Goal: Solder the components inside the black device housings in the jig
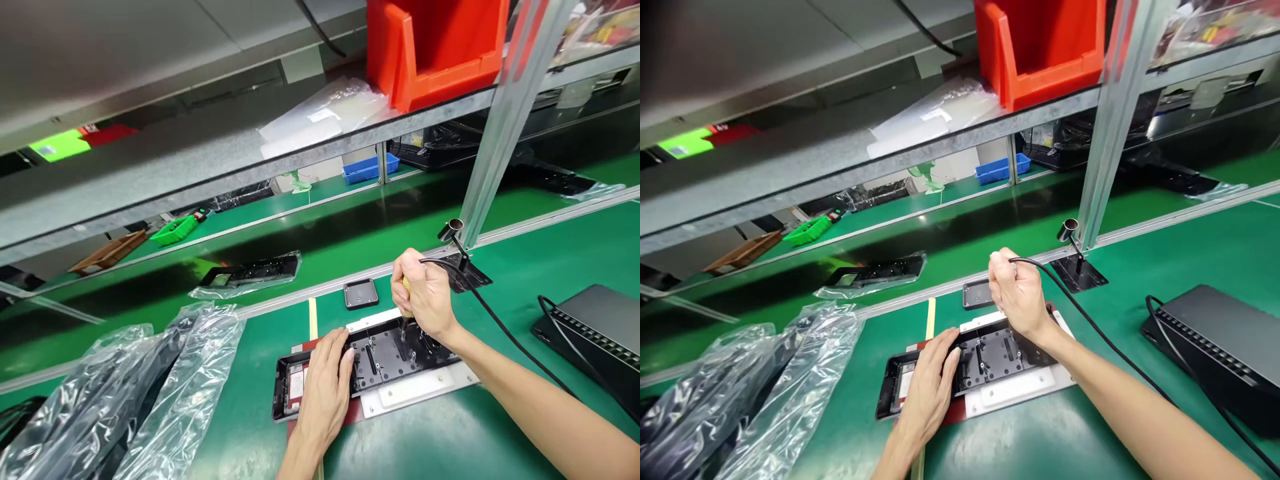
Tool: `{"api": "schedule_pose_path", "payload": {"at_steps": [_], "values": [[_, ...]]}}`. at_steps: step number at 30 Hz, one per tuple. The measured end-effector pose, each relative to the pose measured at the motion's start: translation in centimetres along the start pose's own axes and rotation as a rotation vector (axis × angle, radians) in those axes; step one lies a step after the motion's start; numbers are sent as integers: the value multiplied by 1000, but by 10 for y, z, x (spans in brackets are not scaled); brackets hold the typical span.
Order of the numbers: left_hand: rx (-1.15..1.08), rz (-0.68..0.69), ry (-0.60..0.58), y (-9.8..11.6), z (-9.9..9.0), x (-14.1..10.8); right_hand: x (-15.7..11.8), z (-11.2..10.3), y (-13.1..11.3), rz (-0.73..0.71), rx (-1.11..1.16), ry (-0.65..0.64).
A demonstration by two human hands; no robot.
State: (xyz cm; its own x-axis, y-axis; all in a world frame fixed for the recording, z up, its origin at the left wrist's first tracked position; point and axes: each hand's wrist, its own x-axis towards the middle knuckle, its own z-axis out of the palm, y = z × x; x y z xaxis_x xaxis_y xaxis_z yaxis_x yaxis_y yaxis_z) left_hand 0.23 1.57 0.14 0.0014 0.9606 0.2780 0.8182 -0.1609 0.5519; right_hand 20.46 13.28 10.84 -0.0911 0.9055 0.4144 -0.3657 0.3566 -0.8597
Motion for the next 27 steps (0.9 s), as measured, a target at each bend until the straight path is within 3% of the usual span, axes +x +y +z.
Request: {"api": "schedule_pose_path", "payload": {"at_steps": [27], "values": [[-24, -89, -57, 2, -6, 1, -6, 2, 5, -117, -87, -82]]}}
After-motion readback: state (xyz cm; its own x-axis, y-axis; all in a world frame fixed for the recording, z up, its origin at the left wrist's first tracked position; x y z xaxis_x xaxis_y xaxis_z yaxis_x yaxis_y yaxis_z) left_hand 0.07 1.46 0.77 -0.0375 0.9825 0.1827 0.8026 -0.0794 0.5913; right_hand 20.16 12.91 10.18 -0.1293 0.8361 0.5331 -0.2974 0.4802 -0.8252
